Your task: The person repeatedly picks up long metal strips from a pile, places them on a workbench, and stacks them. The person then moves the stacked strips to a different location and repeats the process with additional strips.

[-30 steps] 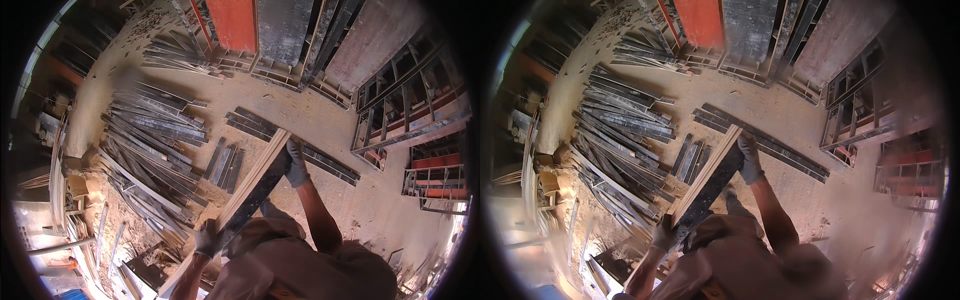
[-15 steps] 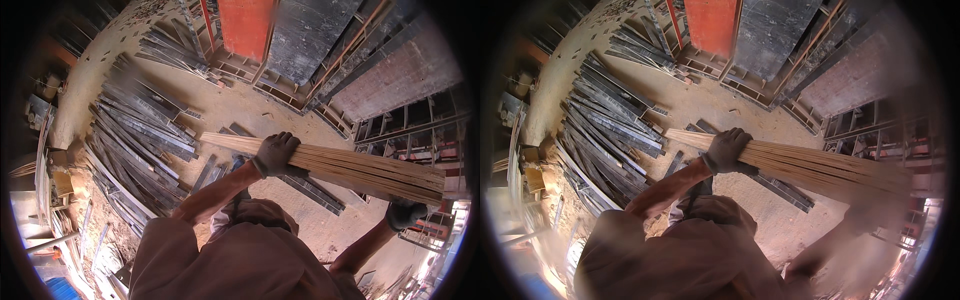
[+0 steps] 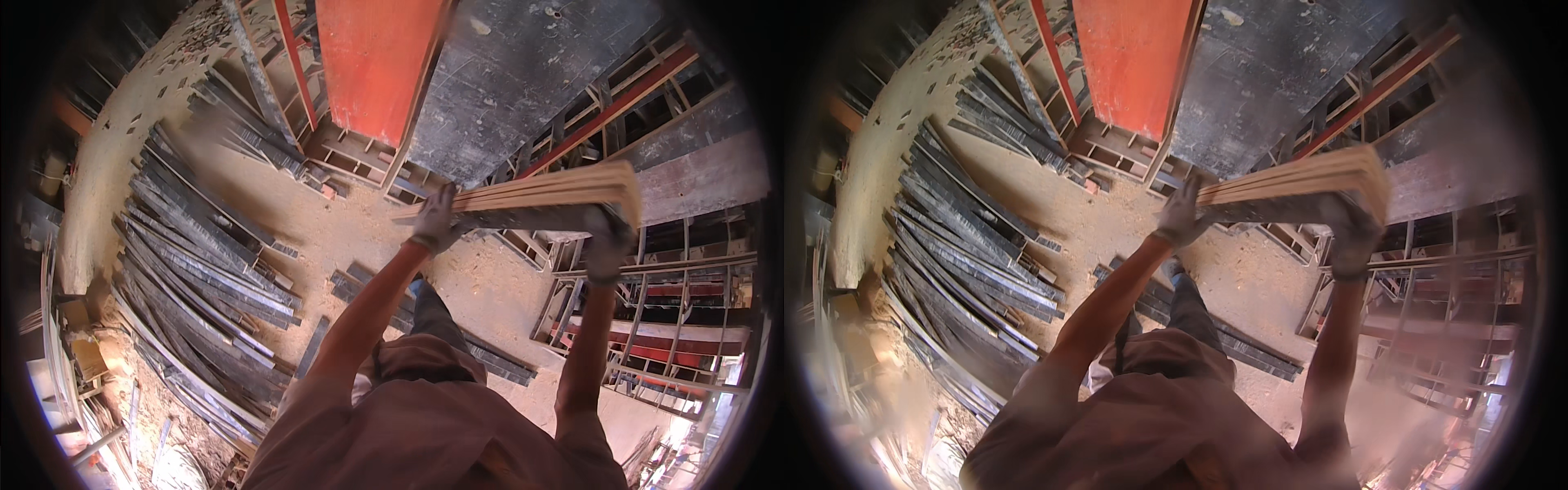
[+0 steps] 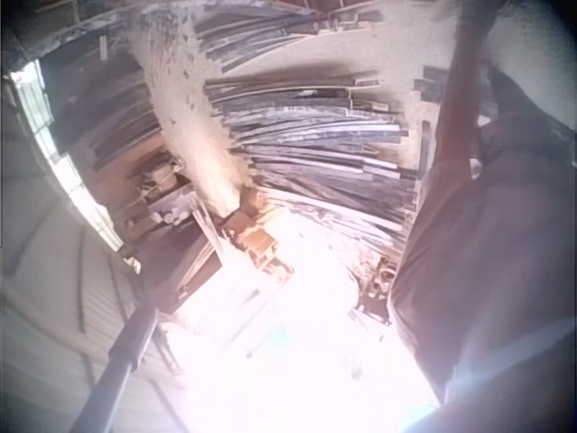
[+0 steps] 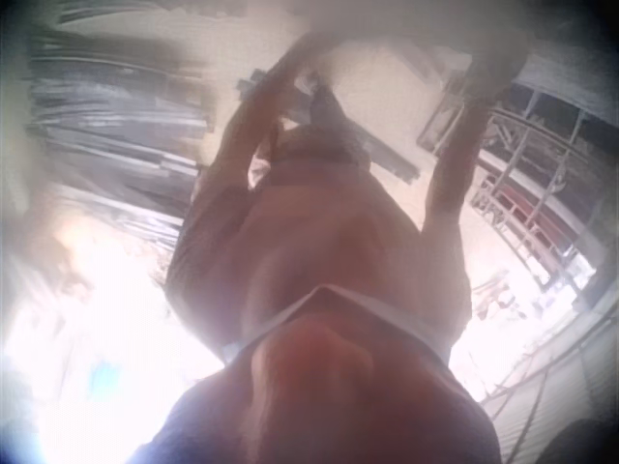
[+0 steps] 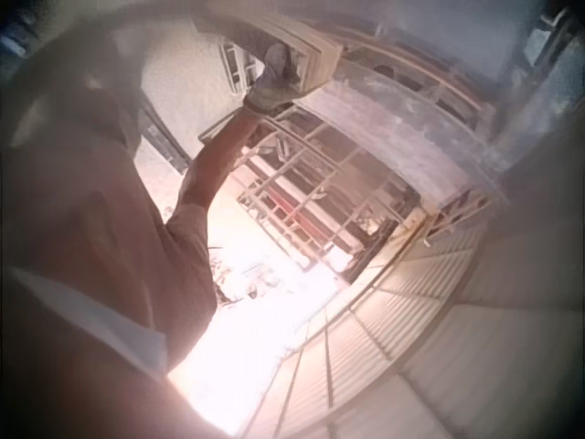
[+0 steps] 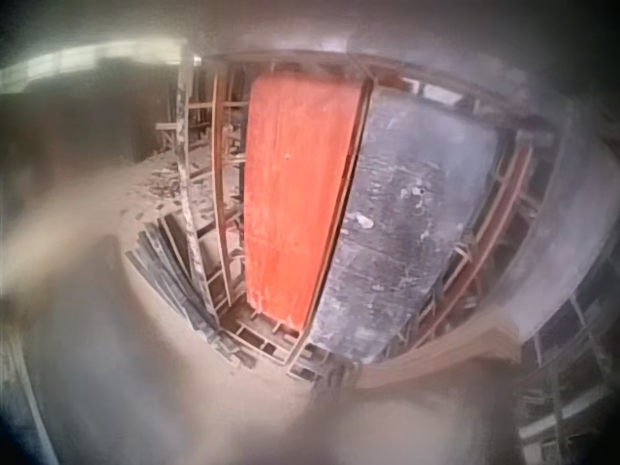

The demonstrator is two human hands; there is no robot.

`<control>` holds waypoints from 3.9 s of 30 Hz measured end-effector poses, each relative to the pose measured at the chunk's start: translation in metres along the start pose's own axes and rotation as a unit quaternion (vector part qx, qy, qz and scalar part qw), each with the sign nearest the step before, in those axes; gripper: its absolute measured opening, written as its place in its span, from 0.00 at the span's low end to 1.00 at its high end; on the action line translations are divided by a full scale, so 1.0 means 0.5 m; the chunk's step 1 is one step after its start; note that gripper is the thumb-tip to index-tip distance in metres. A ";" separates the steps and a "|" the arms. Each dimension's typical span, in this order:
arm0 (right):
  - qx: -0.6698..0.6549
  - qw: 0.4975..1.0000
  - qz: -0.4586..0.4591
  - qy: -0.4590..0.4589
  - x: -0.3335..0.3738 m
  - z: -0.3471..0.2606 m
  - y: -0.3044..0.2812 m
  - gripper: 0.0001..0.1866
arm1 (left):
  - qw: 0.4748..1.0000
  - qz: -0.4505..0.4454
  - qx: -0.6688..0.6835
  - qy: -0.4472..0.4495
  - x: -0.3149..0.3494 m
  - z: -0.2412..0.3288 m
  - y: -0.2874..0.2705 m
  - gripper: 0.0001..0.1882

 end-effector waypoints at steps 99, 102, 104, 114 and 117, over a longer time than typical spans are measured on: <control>0.206 0.160 -0.960 0.105 3.410 -1.269 1.837 0.20 | 0.128 0.515 -0.270 -0.804 3.684 0.687 -1.180 0.62; 0.212 0.053 -0.970 0.107 3.426 -1.263 1.700 0.22 | 0.144 0.891 -0.067 -0.424 3.625 0.630 -1.255 0.55; 0.240 0.012 -0.969 0.063 3.433 -1.244 1.615 0.26 | 0.144 0.944 0.197 -0.222 3.551 0.613 -1.283 0.39; 0.300 -0.018 -0.953 0.035 3.447 -1.184 1.467 0.35 | 0.037 0.962 0.265 -0.056 3.565 0.768 -1.134 0.19; 0.276 -0.016 -0.961 0.021 3.449 -1.184 1.449 0.34 | 0.040 0.967 0.240 -0.081 3.590 0.786 -1.105 0.25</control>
Point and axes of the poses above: each hand's wrist, its own x-axis away from the middle knuckle, its own y-axis out of the palm, z = x × y, the point moved 5 cm from there along -x, towards the middle knuckle, and after that the axes turned 5 degrees about -x, right-handed, at the moved point
